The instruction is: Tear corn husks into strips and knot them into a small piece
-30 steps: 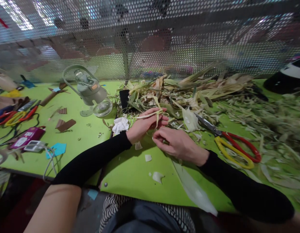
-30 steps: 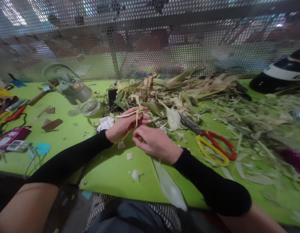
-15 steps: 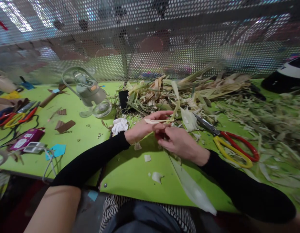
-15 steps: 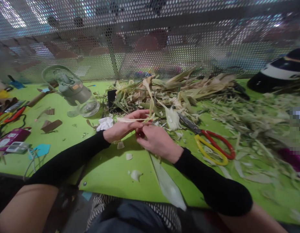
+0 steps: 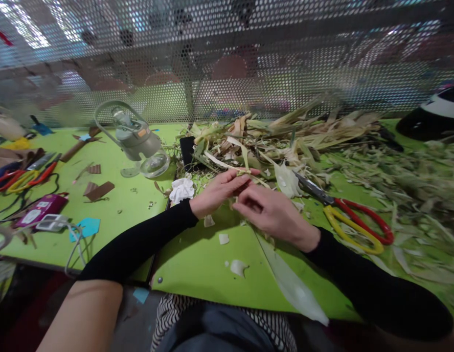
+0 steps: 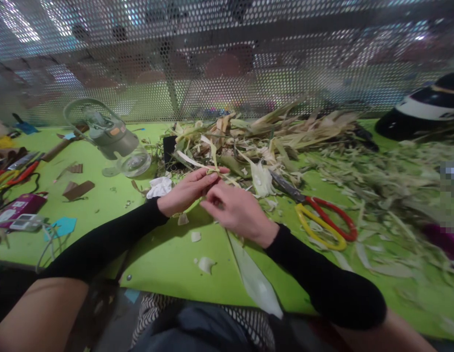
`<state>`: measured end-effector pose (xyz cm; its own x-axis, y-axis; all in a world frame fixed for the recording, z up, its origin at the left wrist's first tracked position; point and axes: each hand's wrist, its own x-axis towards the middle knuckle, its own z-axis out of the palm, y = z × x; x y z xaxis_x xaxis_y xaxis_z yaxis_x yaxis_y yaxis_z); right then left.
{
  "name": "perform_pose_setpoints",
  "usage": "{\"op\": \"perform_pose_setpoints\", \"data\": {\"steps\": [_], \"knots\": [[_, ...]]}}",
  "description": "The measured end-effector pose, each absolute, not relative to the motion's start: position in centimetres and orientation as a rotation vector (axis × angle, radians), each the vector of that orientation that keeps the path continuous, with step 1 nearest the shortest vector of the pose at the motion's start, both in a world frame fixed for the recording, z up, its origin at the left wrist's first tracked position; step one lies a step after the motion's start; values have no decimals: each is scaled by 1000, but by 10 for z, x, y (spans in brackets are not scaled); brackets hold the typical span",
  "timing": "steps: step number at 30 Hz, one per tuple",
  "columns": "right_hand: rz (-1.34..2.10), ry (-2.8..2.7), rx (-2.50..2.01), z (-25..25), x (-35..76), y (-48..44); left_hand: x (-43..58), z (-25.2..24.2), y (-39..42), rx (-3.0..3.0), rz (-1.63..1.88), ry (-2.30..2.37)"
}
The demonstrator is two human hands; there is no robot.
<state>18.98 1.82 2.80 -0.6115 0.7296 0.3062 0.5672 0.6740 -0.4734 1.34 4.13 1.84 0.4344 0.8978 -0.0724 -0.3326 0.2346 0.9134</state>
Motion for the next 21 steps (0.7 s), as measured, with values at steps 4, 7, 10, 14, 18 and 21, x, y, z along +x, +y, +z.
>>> {"op": "perform_pose_setpoints", "data": {"steps": [4,7,10,14,18,21], "knots": [[198,-1974,-1208,37,201,32,15,18,43,984,967,782],[426,-2115,-1239,35,206,43,18,19,41,1019,975,857],[494,-2227,-1201,34,206,46,18,20,40,1057,998,849],[443,-2232,-1206,43,209,43,15,22,42,1045,1057,831],[487,-2287,-1217,53,218,45,12,24,43,1047,1066,868],[583,-2306,-1255,55,221,48,12,22,40,1100,1064,868]]}}
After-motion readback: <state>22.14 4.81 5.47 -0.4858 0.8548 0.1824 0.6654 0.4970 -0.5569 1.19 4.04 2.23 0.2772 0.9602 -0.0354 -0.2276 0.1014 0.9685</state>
